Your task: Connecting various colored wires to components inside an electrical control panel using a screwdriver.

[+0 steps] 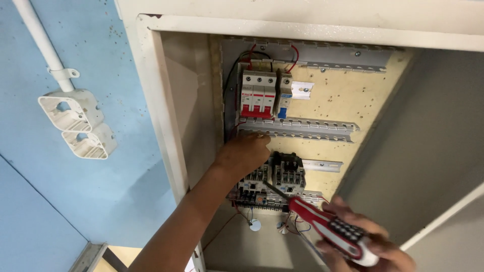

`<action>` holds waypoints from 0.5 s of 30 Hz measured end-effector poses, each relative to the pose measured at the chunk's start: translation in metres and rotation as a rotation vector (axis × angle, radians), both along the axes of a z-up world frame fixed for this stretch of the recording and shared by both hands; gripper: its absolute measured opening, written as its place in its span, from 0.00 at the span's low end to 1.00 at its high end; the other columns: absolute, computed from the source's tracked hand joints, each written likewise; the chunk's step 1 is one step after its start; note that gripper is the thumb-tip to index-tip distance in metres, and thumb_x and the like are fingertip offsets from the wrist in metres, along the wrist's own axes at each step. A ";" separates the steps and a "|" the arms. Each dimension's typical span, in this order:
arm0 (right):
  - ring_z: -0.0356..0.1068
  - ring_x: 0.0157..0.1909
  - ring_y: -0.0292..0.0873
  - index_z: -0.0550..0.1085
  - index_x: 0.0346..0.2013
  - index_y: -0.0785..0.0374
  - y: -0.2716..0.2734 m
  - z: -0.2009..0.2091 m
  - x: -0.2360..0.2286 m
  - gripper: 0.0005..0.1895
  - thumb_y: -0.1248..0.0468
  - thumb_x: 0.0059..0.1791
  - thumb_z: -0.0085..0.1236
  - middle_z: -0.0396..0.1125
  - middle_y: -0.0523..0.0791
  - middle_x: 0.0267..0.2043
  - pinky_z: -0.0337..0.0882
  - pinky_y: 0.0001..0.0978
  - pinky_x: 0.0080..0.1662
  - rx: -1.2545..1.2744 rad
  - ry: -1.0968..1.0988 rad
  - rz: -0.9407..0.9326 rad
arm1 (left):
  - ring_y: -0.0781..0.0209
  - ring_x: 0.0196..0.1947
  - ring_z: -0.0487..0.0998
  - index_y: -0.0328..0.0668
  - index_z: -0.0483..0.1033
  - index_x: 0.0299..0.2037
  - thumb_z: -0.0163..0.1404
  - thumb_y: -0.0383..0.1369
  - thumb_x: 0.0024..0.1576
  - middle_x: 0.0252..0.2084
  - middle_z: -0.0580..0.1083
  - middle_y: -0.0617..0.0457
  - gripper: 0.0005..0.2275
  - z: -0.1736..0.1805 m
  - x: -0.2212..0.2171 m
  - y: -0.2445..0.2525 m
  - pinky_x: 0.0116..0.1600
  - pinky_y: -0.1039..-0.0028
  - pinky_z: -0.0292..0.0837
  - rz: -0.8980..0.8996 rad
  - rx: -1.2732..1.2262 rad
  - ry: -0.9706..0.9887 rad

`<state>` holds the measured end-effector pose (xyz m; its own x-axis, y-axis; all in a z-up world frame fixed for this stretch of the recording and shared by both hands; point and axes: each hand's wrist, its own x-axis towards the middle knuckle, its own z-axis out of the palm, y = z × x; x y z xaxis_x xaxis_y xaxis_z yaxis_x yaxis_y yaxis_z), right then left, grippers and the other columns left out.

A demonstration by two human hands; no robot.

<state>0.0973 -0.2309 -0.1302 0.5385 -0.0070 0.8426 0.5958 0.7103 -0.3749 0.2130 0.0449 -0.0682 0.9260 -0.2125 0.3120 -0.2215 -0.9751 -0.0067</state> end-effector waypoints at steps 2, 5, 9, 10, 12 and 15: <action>0.75 0.60 0.44 0.66 0.57 0.53 0.015 -0.002 0.019 0.33 0.76 0.42 0.69 0.72 0.51 0.54 0.76 0.60 0.74 -0.210 -0.290 -0.374 | 0.45 0.34 0.77 0.38 0.74 0.34 0.45 0.21 0.54 0.33 0.75 0.48 0.05 -0.001 0.000 0.000 0.32 0.52 0.75 0.016 -0.082 0.005; 0.78 0.53 0.59 0.58 0.43 0.54 0.051 -0.006 0.020 0.35 0.75 0.34 0.73 0.72 0.50 0.40 0.83 0.56 0.60 -0.156 -0.260 -0.580 | 0.51 0.31 0.74 0.38 0.73 0.28 0.50 0.16 0.54 0.33 0.70 0.54 0.07 -0.013 0.007 0.003 0.29 0.55 0.77 -0.058 0.102 -0.092; 0.74 0.61 0.56 0.62 0.48 0.55 0.057 -0.026 0.034 0.27 0.77 0.43 0.66 0.74 0.50 0.49 0.82 0.57 0.64 -0.199 -0.334 -0.441 | 0.44 0.28 0.77 0.33 0.78 0.25 0.55 0.14 0.48 0.27 0.72 0.53 0.06 -0.021 0.012 0.005 0.20 0.54 0.77 -0.132 0.284 -0.288; 0.74 0.61 0.57 0.64 0.49 0.55 0.058 -0.030 0.037 0.28 0.76 0.42 0.68 0.74 0.49 0.49 0.82 0.57 0.64 -0.222 -0.348 -0.453 | 0.46 0.26 0.76 0.36 0.79 0.25 0.57 0.15 0.47 0.27 0.72 0.54 0.07 -0.021 0.011 0.005 0.19 0.56 0.76 -0.137 0.332 -0.327; 0.74 0.62 0.58 0.66 0.50 0.56 0.060 -0.030 0.035 0.28 0.76 0.41 0.69 0.75 0.49 0.49 0.82 0.57 0.64 -0.245 -0.361 -0.465 | 0.48 0.25 0.76 0.38 0.80 0.24 0.58 0.15 0.47 0.27 0.72 0.56 0.07 -0.021 0.012 0.005 0.18 0.58 0.75 -0.142 0.380 -0.365; 0.77 0.57 0.58 0.60 0.34 0.58 0.063 -0.021 0.026 0.24 0.73 0.39 0.70 0.75 0.46 0.44 0.86 0.52 0.58 -0.357 -0.319 -0.629 | 0.46 0.29 0.75 0.38 0.79 0.25 0.55 0.15 0.51 0.30 0.73 0.53 0.08 -0.021 0.014 0.003 0.19 0.56 0.75 -0.134 0.268 -0.236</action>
<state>0.1238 -0.1678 -0.1517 0.2554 0.0702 0.9643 0.9628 0.0729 -0.2603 0.2271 0.0483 -0.0895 0.7939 -0.4299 0.4300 -0.3088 -0.8942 -0.3240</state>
